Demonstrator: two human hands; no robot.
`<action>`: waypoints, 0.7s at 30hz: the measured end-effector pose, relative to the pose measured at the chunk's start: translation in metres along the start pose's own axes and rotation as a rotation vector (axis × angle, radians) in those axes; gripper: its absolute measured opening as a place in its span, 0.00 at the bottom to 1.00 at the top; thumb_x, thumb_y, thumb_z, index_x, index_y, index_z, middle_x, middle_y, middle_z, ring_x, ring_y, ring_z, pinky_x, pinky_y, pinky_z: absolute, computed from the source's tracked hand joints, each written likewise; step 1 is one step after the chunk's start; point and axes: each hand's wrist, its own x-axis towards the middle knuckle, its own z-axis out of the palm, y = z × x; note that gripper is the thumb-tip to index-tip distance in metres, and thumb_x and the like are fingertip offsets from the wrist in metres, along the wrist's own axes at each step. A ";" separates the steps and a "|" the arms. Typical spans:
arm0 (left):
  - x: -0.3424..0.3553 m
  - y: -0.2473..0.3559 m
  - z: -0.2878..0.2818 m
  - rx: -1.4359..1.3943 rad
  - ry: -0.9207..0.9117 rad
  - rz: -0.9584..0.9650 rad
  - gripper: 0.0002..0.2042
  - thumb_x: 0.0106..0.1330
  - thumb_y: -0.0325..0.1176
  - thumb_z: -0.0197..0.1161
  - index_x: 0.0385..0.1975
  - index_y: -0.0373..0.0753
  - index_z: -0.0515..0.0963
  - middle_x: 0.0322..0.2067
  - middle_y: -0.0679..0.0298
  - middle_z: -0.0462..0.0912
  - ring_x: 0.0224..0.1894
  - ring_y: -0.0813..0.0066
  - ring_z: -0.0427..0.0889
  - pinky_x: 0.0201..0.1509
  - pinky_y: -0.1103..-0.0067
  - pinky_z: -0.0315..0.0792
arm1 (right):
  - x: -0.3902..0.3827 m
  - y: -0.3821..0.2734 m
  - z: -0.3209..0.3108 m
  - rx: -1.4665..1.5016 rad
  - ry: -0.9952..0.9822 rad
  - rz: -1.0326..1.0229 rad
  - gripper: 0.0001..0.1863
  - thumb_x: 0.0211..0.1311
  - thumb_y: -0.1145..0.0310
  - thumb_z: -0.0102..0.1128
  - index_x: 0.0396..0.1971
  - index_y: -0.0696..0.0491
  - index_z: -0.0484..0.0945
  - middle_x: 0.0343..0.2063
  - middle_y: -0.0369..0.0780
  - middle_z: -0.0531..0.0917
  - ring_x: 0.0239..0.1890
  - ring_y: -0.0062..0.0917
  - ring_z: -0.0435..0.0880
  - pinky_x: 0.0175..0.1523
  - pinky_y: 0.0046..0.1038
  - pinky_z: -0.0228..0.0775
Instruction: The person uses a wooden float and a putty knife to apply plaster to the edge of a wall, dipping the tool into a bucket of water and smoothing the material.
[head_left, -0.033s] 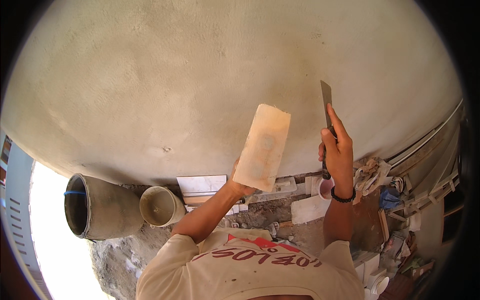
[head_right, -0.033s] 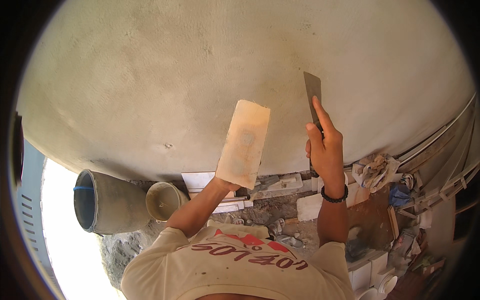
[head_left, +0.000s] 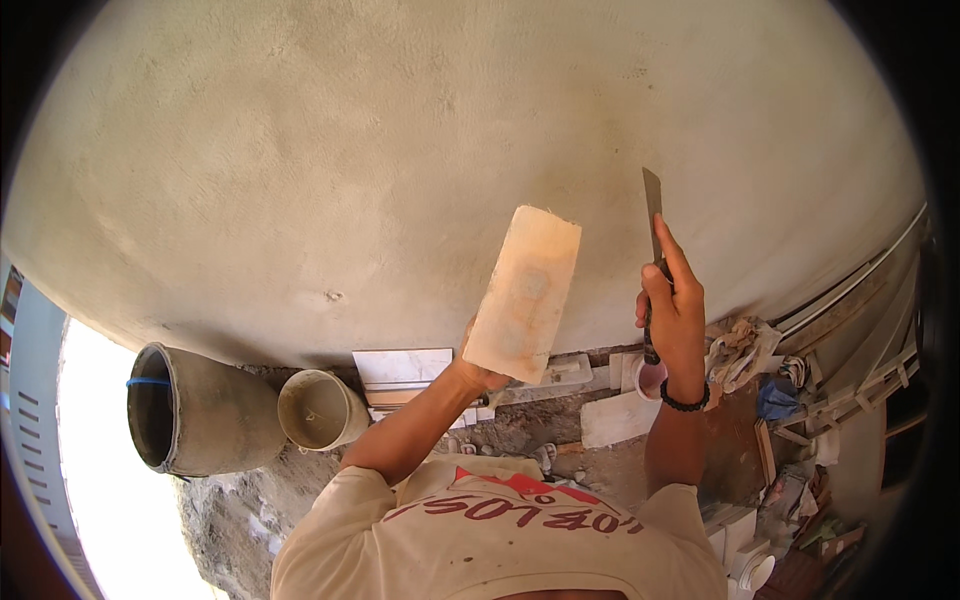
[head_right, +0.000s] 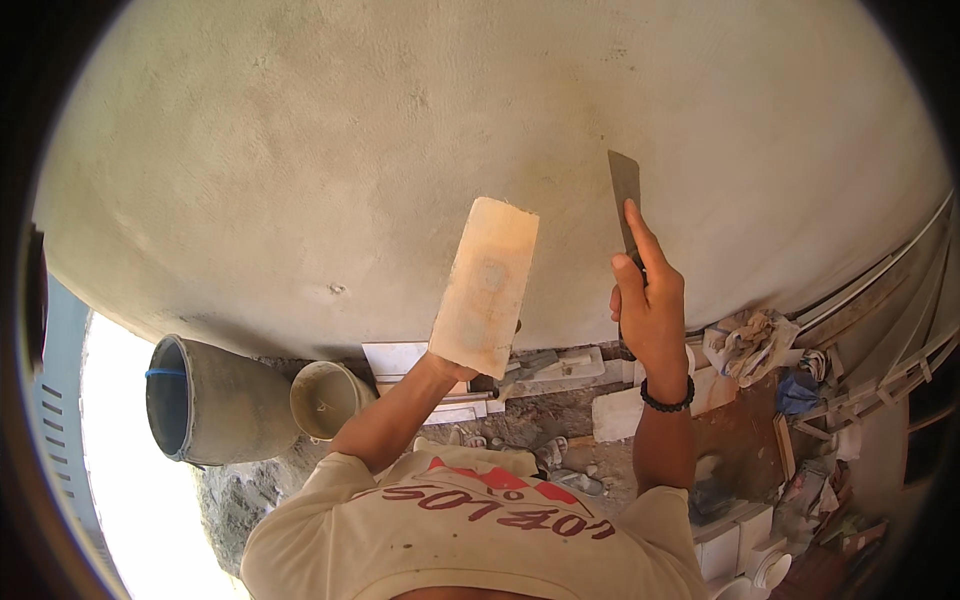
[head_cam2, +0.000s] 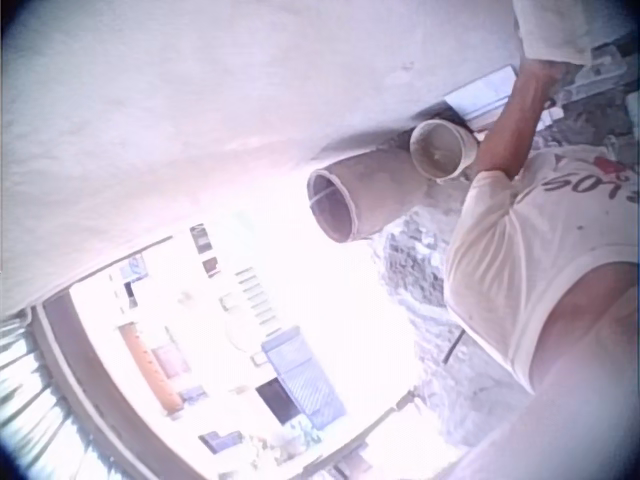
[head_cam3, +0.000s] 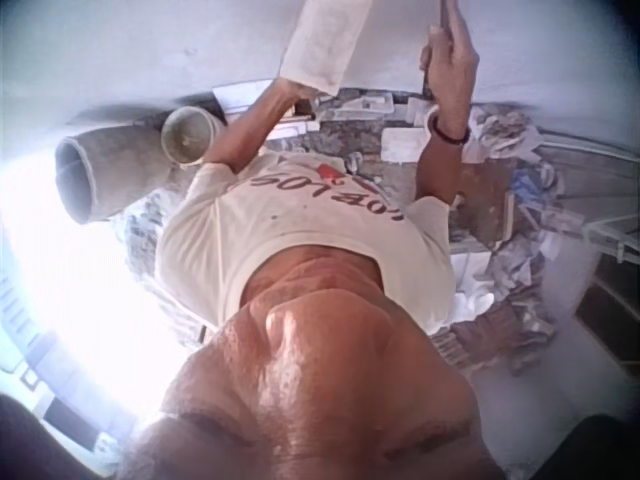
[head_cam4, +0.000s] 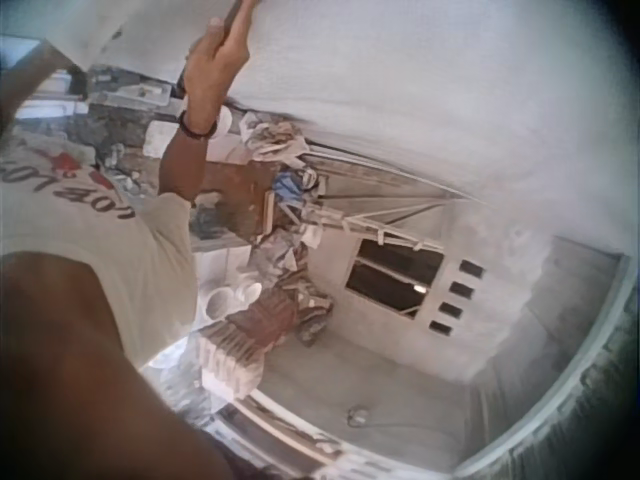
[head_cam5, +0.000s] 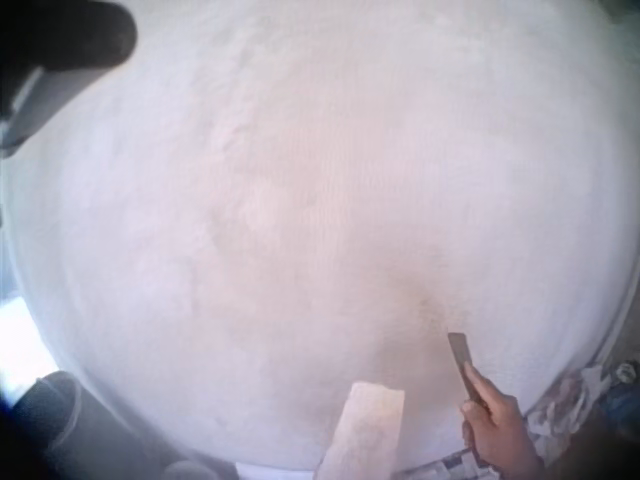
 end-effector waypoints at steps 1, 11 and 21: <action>0.000 0.002 -0.014 -0.034 -0.067 -0.021 0.23 0.65 0.50 0.53 0.54 0.41 0.69 0.45 0.58 0.77 0.40 0.64 0.79 0.40 0.71 0.80 | -0.003 0.004 0.002 0.005 -0.021 -0.040 0.25 0.69 0.69 0.43 0.65 0.53 0.59 0.18 0.31 0.70 0.18 0.11 0.67 0.22 0.16 0.64; 0.004 0.001 -0.002 -0.129 -0.233 -0.175 0.23 0.68 0.43 0.49 0.60 0.41 0.64 0.55 0.57 0.73 0.53 0.59 0.76 0.52 0.63 0.76 | -0.023 0.009 -0.003 0.128 -0.005 -0.137 0.27 0.68 0.70 0.46 0.65 0.59 0.57 0.24 0.33 0.72 0.19 0.11 0.67 0.23 0.15 0.62; 0.015 -0.009 0.036 0.392 -0.204 -0.178 0.21 0.67 0.38 0.53 0.57 0.35 0.65 0.51 0.57 0.75 0.50 0.69 0.78 0.50 0.74 0.76 | -0.022 -0.002 -0.038 0.091 0.039 -0.142 0.29 0.56 0.81 0.54 0.60 0.59 0.64 0.27 0.34 0.78 0.23 0.10 0.66 0.30 0.15 0.62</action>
